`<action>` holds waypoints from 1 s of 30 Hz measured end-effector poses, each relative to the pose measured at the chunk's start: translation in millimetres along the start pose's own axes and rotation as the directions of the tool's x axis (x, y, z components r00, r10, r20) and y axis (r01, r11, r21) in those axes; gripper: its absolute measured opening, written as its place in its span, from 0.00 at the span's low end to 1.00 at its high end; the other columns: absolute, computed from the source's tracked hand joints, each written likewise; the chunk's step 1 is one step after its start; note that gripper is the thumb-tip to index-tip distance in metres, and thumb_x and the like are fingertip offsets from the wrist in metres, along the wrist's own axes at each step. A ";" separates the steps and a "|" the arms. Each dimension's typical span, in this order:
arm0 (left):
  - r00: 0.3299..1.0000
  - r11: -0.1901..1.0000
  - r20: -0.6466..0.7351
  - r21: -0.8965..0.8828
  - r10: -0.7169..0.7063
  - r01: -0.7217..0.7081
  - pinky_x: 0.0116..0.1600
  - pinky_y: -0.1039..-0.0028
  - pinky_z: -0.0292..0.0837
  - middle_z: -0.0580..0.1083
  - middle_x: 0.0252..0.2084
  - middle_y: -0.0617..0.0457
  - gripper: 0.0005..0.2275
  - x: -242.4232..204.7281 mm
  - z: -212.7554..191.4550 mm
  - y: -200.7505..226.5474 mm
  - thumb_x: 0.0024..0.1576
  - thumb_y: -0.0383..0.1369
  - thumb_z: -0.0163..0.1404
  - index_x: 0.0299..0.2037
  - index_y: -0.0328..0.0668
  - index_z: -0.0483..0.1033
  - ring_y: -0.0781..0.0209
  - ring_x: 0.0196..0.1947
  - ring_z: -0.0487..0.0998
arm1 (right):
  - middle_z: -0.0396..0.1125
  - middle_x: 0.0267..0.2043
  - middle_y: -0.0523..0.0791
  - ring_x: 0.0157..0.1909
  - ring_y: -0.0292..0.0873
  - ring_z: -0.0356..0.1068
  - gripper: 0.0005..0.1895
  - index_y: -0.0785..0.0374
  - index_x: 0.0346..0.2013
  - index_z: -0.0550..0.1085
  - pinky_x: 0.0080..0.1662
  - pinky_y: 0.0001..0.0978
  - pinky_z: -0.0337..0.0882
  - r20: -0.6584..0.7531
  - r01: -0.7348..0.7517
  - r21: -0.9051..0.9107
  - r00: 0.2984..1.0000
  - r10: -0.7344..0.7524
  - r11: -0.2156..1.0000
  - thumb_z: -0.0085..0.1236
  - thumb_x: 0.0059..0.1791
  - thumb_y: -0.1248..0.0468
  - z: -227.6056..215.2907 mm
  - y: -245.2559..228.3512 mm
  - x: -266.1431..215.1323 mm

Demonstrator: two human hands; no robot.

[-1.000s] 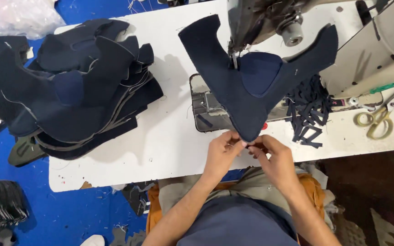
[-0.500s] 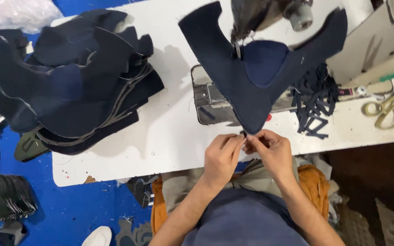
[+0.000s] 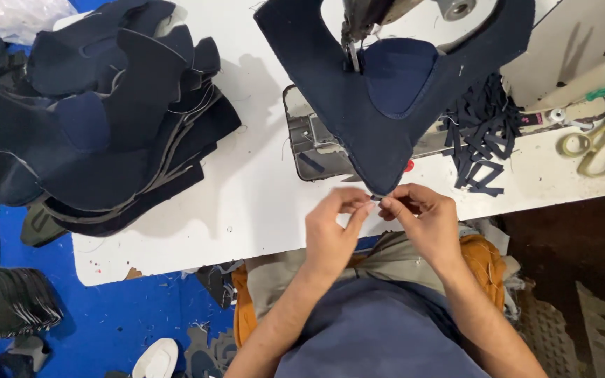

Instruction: The person sews dark blue glove pieces using a sewing machine, repeatedly aligning the fabric under the needle and guiding it through the machine. They trim excess threads with scissors and handle multiple glove pieces from a pile on the table.

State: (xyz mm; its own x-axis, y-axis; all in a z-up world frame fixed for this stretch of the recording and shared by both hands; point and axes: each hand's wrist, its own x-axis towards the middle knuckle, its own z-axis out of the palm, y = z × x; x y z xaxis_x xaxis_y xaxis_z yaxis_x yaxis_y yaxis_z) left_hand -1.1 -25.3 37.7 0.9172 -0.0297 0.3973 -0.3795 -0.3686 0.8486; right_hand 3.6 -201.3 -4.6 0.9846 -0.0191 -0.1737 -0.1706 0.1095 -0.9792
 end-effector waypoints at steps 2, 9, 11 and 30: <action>0.956 0.928 0.068 -0.230 -0.284 0.292 0.42 0.75 0.79 0.80 0.36 0.49 0.10 6.7 -5.4 -0.6 0.56 0.25 0.59 0.46 0.31 0.76 0.62 0.35 0.83 | 0.75 0.31 0.45 0.34 0.35 0.77 0.06 0.73 0.37 0.77 0.39 0.27 0.78 0.014 0.104 -0.338 0.994 -0.105 0.935 0.61 0.51 0.71 6.0 -25.1 -5.3; 0.873 0.813 0.230 -0.322 -0.430 0.485 0.39 0.78 0.76 0.81 0.34 0.51 0.06 -4.8 -5.4 -16.7 0.59 0.26 0.59 0.43 0.29 0.82 0.70 0.33 0.80 | 0.75 0.33 0.44 0.36 0.35 0.78 0.08 0.74 0.38 0.77 0.39 0.27 0.76 0.038 0.178 -0.460 0.983 -0.181 0.870 0.64 0.47 0.71 4.9 -24.3 -11.0; 0.831 0.675 0.265 -0.489 -0.490 0.553 0.43 0.79 0.79 0.81 0.35 0.53 0.07 -10.4 -0.9 -24.7 0.60 0.26 0.57 0.44 0.28 0.81 0.70 0.34 0.81 | 0.75 0.34 0.44 0.36 0.34 0.75 0.07 0.73 0.40 0.77 0.42 0.26 0.76 0.068 0.093 -0.210 0.994 -0.080 0.973 0.63 0.49 0.71 -0.5 -9.5 -9.6; 0.883 0.814 0.186 -0.342 -0.431 0.470 0.43 0.79 0.79 0.81 0.35 0.54 0.07 -12.0 -2.2 -23.6 0.58 0.28 0.60 0.41 0.29 0.81 0.70 0.34 0.82 | 0.72 0.30 0.44 0.32 0.34 0.75 0.07 0.71 0.36 0.76 0.35 0.25 0.75 0.078 0.160 -0.388 0.987 -0.140 0.908 0.61 0.52 0.67 7.8 -20.2 -9.1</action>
State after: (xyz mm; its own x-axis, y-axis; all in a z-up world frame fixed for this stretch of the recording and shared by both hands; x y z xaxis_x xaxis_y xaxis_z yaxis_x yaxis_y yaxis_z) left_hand -3.4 -14.2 13.6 0.9960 -0.0399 -0.0800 0.0802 0.0036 0.9968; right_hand -1.7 -195.6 17.6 0.9987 0.0433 -0.0259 -0.0123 -0.2897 -0.9570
